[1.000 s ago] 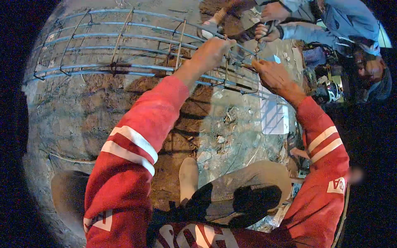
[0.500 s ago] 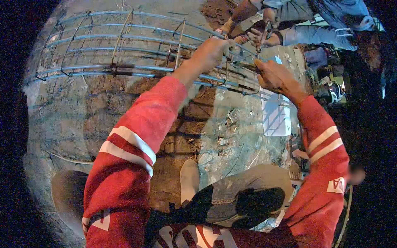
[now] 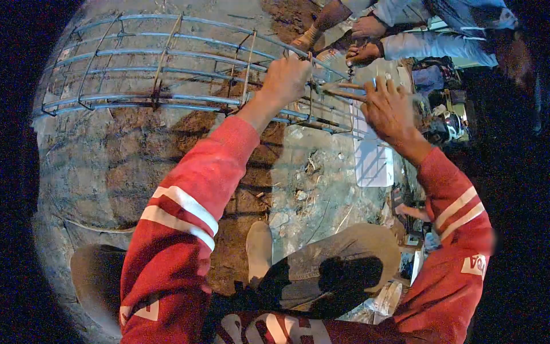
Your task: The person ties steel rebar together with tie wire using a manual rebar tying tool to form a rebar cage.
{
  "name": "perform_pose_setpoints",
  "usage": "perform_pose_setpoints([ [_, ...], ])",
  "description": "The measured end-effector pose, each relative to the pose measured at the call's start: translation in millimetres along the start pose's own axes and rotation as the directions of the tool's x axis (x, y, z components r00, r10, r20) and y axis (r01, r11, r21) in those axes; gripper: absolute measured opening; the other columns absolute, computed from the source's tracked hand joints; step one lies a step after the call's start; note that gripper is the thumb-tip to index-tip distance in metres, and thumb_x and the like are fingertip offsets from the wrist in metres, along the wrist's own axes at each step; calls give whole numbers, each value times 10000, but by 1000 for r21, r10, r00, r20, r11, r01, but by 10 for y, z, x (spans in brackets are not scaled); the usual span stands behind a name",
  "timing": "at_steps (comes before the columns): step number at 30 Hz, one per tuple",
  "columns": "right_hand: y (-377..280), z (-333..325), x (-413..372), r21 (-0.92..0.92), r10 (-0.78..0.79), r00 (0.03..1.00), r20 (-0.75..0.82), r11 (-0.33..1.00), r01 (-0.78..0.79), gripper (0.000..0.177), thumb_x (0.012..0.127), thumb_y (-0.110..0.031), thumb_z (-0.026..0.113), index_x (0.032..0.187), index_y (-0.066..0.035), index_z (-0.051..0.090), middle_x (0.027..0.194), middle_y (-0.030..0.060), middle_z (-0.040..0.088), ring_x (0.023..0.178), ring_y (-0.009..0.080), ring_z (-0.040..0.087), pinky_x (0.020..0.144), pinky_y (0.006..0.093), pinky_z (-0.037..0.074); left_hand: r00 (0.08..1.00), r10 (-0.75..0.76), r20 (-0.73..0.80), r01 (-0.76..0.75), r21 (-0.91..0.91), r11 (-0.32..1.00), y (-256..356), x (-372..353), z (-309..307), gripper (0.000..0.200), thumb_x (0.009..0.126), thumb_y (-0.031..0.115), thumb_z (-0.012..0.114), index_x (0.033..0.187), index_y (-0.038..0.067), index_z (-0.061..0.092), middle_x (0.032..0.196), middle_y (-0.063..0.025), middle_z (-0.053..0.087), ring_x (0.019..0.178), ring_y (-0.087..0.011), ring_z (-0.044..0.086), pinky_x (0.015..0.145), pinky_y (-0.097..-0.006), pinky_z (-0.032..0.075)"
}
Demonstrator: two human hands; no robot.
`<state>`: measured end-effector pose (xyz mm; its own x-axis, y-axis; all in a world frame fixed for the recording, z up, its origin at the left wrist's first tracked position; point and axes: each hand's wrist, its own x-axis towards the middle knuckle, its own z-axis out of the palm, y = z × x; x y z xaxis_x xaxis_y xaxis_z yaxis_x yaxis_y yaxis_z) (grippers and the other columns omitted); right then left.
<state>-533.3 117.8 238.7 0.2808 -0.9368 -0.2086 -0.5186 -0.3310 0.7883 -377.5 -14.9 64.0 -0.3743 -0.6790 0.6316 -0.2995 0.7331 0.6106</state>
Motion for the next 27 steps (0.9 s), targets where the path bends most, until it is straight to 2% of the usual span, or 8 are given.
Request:
perform_pose_setpoints([
  [4, 144, -148, 75, 193, 36, 953, 302, 976, -98, 390, 881, -345, 615, 1030, 5, 529, 818, 158, 642, 659, 299, 648, 582, 418, 537, 998, 42, 46, -43, 18, 999, 3, -32, -2, 77, 739, 77, 600, 736, 36, 664, 748, -192, 662, 721, -368, 677, 648, -464, 547],
  [6, 263, -120, 177, 678, -211, 661, 720, 421, -603, 441, 808, -380, 706, 969, -14, 519, 721, 83, 591, 606, 195, 622, 507, 354, 517, 995, 85, 57, -85, -4, 996, -66, 0, -43, 99, 754, 100, 590, 747, 34, 664, 758, -191, 664, 729, -366, 678, 647, -464, 547],
  [7, 267, -108, 208, 571, -469, 495, 731, 25, -820, 472, 772, -397, 751, 939, -24, 514, 673, 46, 566, 580, 144, 609, 470, 323, 507, 996, 65, 61, -64, -7, 998, -49, 0, -39, 115, 765, 109, 578, 757, 32, 662, 767, -190, 664, 736, -364, 678, 647, -465, 547],
  [10, 215, -182, 250, 645, -287, 578, 764, 320, -694, 515, 741, -379, 767, 998, -27, 492, 746, 104, 620, 606, 224, 637, 535, 369, 527, 996, 63, 70, -65, 19, 998, -42, 36, -40, 149, 791, 125, 548, 782, 22, 656, 802, -196, 662, 758, -363, 677, 653, -464, 548],
  [12, 11, -257, 161, 314, 117, 789, 603, 874, -370, 621, 716, -195, 738, 1203, -4, 403, 906, 203, 591, 862, 384, 619, 755, 452, 497, 998, 12, 66, -12, -2, 1000, -25, 7, -39, 160, 796, 123, 540, 785, 17, 659, 816, -198, 665, 766, -366, 678, 664, -462, 551],
  [14, -159, -173, -4, 332, 123, 986, 113, 930, -155, 627, 696, -114, 685, 1238, -21, 384, 1002, 192, 551, 927, 397, 567, 768, 465, 471, 996, 30, 81, -29, -14, 999, -43, -11, 33, 162, 793, 125, 543, 789, 16, 664, 817, -198, 667, 769, -365, 679, 664, -461, 551],
  [15, -199, -179, -17, 200, 18, 998, 55, 979, -28, 542, 691, -78, 631, 1196, -23, 442, 1044, 172, 519, 927, 363, 544, 760, 462, 446, 995, 48, 87, -47, -6, 999, -78, -3, 65, 165, 790, 127, 546, 792, 15, 668, 819, -198, 668, 773, -363, 680, 664, -459, 551],
  [27, -277, -6, 40, -45, 122, 988, 94, 992, -119, 237, 808, -81, 513, 1039, -32, 537, 1039, 118, 548, 951, 274, 544, 770, 395, 427, 996, 59, 62, -61, 19, 998, -68, -20, 50, 140, 761, 121, 580, 803, 21, 669, 794, -191, 669, 773, -372, 675, 674, -464, 542],
])
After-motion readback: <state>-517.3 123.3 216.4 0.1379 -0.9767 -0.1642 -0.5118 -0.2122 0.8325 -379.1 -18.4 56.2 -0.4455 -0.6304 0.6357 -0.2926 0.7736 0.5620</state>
